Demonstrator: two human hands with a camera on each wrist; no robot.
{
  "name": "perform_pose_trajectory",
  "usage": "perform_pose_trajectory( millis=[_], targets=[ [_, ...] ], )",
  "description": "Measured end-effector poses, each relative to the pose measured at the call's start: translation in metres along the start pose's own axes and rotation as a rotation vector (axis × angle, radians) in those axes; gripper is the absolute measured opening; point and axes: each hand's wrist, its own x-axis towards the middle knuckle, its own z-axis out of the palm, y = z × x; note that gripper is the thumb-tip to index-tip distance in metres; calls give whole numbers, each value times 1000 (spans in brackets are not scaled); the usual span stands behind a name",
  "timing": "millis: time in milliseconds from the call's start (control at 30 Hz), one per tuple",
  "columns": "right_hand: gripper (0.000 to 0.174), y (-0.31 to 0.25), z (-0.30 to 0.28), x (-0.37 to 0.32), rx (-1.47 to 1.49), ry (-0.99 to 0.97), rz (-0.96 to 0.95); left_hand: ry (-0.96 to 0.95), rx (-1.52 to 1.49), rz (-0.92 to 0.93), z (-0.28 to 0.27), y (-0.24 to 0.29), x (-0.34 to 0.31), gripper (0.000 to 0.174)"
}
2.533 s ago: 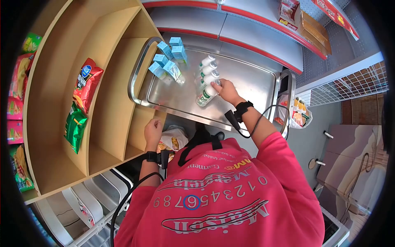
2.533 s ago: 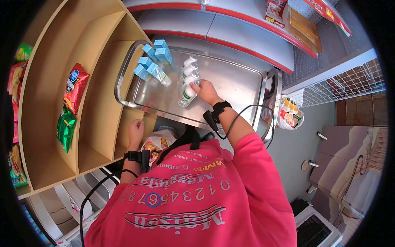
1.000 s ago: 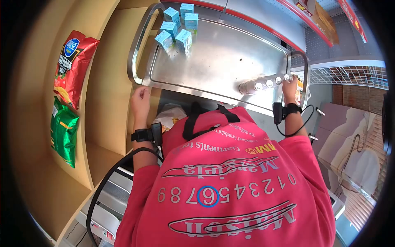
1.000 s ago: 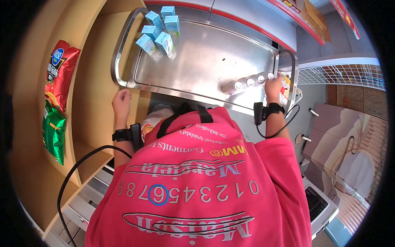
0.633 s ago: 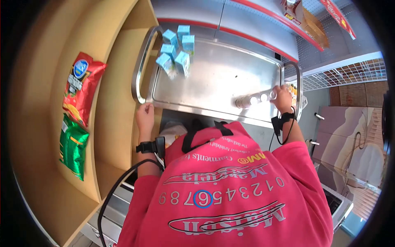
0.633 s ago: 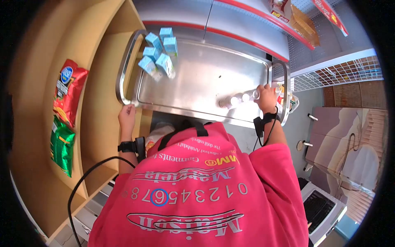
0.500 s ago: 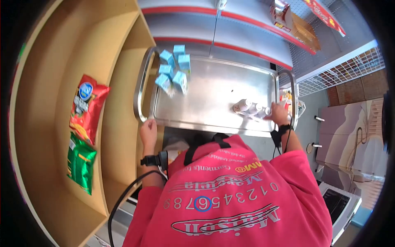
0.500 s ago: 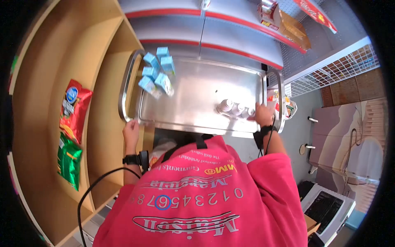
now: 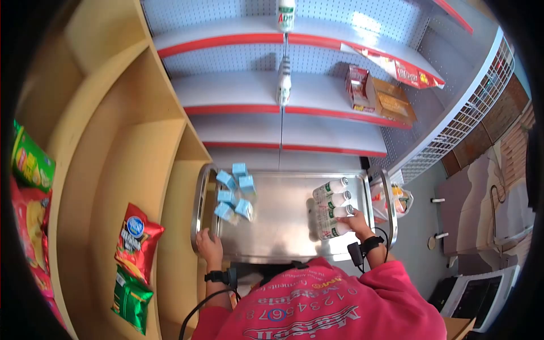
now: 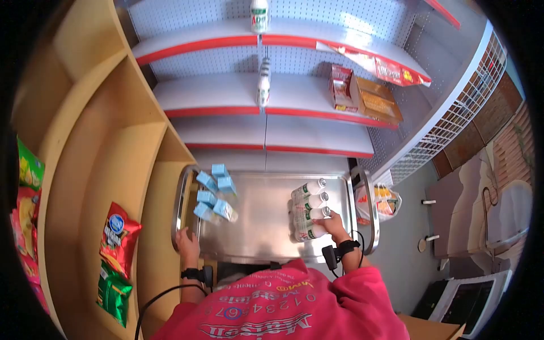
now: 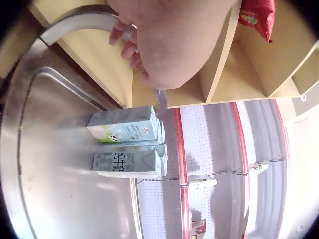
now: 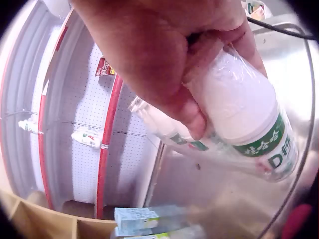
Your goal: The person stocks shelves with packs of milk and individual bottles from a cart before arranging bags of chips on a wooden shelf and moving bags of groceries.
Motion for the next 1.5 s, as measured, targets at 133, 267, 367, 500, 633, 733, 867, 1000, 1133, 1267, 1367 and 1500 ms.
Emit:
perform_pose_trajectory(
  millis=[133,267,367,500,633,733,867,1000,1133,1267,1367,1500],
  targets=[
    [37,-70,28,51,-3,-1,-101,-9,103,11,18,-1,9,37],
    [40,-122,63,123,-45,-40,-100,-64,178,40,28,1,19,44],
    [39,-105,83,229,-321,-66,-279,-263,105,-205,34,10,26,39],
    [38,-112,123,291,-292,0,-203,-577,69,-91,71,-25,11,27],
    [41,-90,152,352,-247,53,-112,-301,45,-12,82,-13,-11,23],
    [42,-84,169,374,-244,131,-56,-241,85,-17,83,-11,-13,27],
    [41,-98,182,393,-299,231,-129,-288,112,-32,86,-11,-10,32],
    [42,-104,192,439,-339,297,-211,-270,113,-71,94,-16,-16,35],
    [38,-100,193,491,-711,226,-445,-255,152,-104,105,-24,-23,35],
    [38,-102,203,504,-625,259,-490,-288,180,-166,105,-21,-25,36],
    [34,-110,216,497,-679,351,-336,-306,210,-189,103,-15,-22,37],
    [37,-106,229,507,-771,354,-218,-316,218,-189,102,-9,-18,41]
  ],
)
